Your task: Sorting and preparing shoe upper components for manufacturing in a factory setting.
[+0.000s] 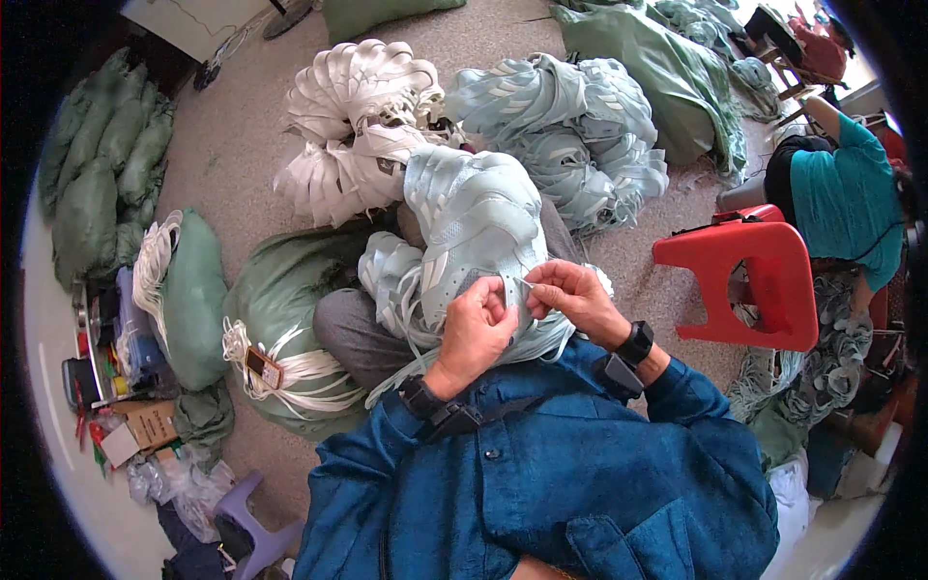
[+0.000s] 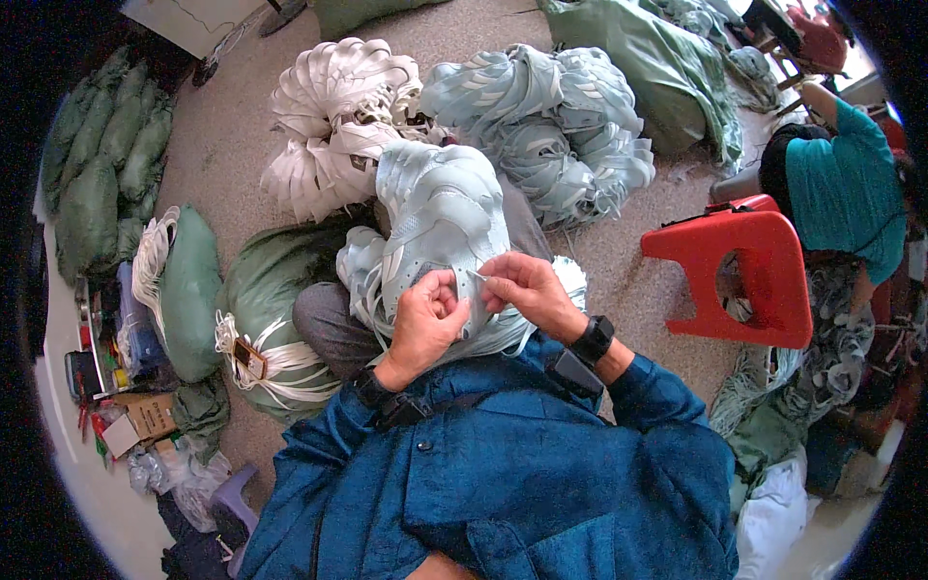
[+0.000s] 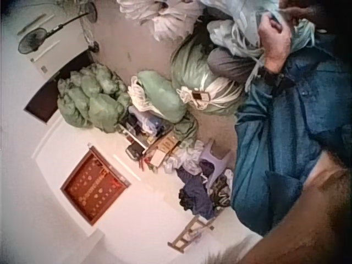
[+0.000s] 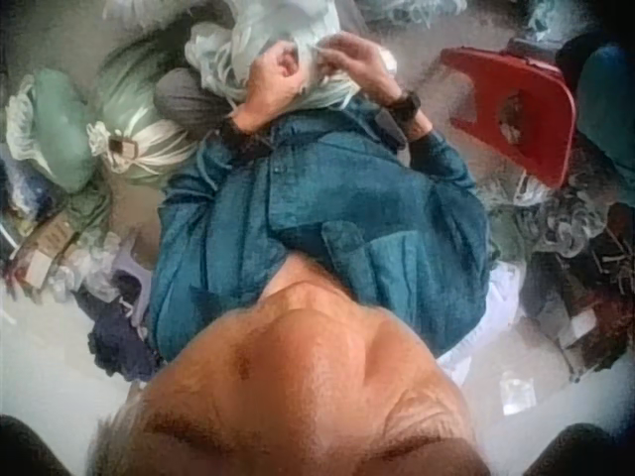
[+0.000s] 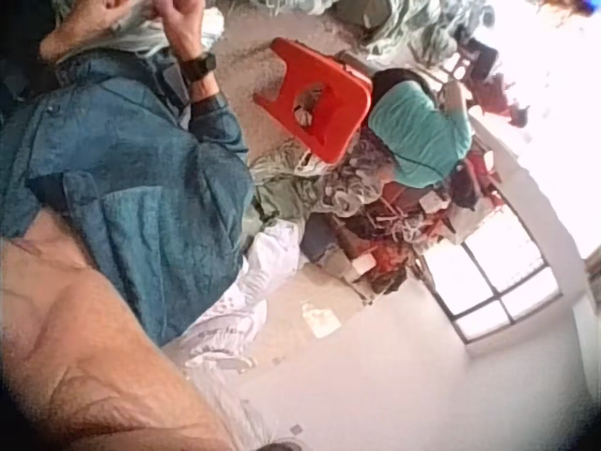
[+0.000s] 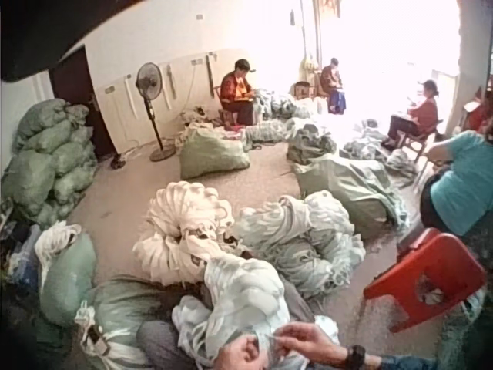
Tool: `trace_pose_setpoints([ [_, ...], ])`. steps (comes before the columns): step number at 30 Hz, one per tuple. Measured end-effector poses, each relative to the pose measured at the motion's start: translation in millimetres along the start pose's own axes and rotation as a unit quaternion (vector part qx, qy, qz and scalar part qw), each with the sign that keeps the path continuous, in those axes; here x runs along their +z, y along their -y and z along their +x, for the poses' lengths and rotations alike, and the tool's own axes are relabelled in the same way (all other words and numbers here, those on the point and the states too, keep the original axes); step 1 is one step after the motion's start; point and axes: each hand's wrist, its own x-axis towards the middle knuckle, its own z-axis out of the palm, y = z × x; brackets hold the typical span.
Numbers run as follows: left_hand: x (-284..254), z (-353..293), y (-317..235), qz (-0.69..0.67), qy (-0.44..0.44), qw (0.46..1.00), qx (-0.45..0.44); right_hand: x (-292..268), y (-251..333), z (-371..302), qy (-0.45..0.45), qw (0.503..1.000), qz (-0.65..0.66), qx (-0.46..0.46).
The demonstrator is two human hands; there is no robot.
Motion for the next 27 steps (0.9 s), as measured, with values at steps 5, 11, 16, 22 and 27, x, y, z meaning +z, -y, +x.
trace_pose_setpoints([
  [5, -3, 1, 2, 0.037, 0.047, 0.998, 0.009, 2, 13, 7, -0.009, 0.987, -0.159, -0.035],
  [11, -4, 1, 2, 0.051, 0.047, 0.997, 0.016, 6, 31, 18, -0.018, 0.916, -0.386, -0.109],
  [16, -3, -1, -6, 0.063, 0.033, 0.997, 0.027, 1, 40, 29, 0.027, 0.859, -0.466, -0.208],
  [22, -7, -7, -6, 0.083, 0.034, 0.992, 0.087, 21, 63, 30, 0.1, 0.735, -0.63, -0.229],
  [27, -9, -14, -11, 0.009, 0.057, 0.996, 0.064, 20, 54, 30, 0.09, 0.772, -0.587, -0.228],
])
